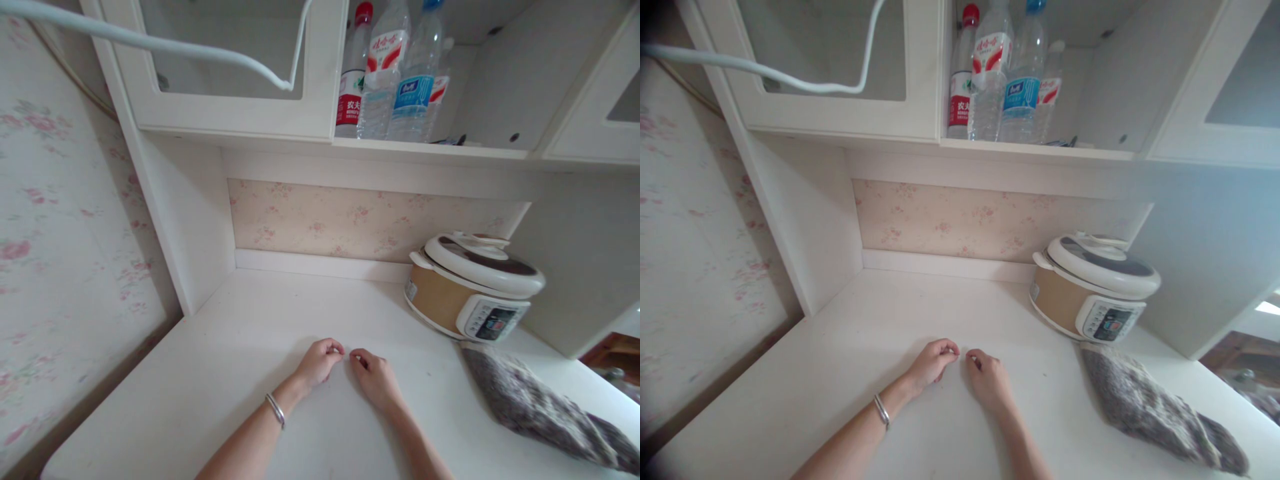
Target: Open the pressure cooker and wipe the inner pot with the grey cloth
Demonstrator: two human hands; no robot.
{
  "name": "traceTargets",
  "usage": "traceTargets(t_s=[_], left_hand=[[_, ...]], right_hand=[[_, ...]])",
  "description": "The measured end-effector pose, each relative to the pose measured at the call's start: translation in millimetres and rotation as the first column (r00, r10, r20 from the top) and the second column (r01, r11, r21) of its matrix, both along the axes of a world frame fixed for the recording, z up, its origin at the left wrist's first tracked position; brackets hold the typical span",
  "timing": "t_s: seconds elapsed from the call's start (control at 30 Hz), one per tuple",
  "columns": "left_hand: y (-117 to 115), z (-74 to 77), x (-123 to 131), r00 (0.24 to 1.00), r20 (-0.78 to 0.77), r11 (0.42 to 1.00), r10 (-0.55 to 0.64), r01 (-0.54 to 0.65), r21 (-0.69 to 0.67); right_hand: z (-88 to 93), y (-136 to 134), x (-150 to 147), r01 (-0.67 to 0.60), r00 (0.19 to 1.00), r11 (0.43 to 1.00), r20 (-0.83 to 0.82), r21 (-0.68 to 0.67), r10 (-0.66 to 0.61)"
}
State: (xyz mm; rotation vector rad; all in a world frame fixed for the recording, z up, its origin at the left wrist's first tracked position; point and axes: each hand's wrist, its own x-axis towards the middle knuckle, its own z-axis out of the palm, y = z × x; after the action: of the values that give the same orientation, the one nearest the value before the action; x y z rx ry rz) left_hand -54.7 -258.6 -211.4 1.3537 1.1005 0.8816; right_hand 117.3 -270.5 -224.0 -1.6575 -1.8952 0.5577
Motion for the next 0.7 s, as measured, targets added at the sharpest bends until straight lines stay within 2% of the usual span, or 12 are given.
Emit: traceTargets(t_s=[0.37,0.7], left_hand=[[-2.1,5.8,0.8,1.0,-0.004,1.0,0.002,-0.002,-0.022],[-0.9,2.9,0.4,1.0,-0.003,1.0,-0.003,0.003,-0.023]], right_hand=[[-0.1,0.6,0.6,0.006,1.0,1.0,0.017,-0.001,-0.006],[2.3,-1.0,-0.9,0.011,1.0,1.0,0.002,-0.001,-0.011]])
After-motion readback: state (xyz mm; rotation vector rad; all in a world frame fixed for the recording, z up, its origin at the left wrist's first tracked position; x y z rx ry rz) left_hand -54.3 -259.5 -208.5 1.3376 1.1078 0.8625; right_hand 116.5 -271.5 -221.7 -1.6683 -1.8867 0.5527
